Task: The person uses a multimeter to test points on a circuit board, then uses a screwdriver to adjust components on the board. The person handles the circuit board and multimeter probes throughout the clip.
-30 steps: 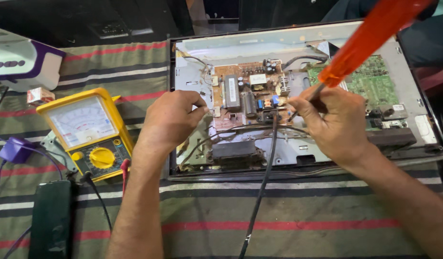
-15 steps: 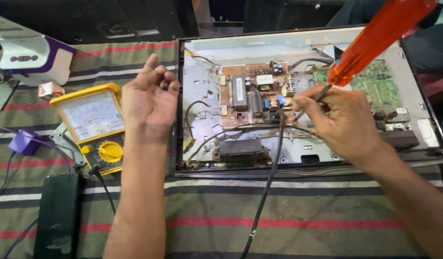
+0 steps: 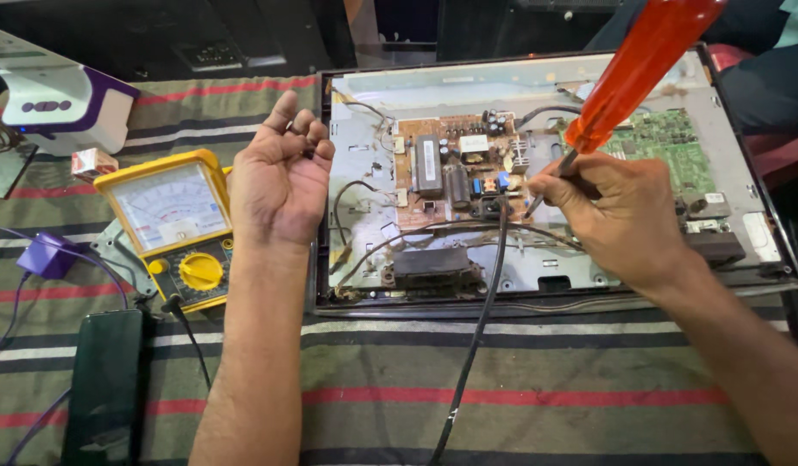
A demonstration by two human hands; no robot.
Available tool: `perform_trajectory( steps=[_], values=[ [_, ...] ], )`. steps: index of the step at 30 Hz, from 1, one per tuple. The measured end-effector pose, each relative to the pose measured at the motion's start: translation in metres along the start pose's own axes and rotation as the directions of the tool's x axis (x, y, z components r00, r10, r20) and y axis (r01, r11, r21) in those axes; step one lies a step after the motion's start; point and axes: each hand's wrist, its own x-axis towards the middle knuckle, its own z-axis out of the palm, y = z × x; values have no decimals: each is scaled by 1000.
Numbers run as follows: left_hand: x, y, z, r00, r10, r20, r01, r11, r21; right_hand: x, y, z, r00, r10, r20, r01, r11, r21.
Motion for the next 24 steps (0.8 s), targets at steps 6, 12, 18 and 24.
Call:
perform_trajectory(
  steps=[6,12,18,24],
  values=[
    [-5,-5,13,1000,15,-17,-14,999,34,1,7,3,997,42,60,-44,999,32],
    [-13,-18,24,998,-60,-35,62,995,76,8,9,-21,993,71,90,-91,968,235],
    [3,-17,10,998,-47,-50,44,997,-57,16,1,-46,989,36,143,-101,874,476],
    [14,-14,-6,997,-3,-80,-2,998,-58,30,4,-63,951,-43,306,-153,794,588]
  ],
)
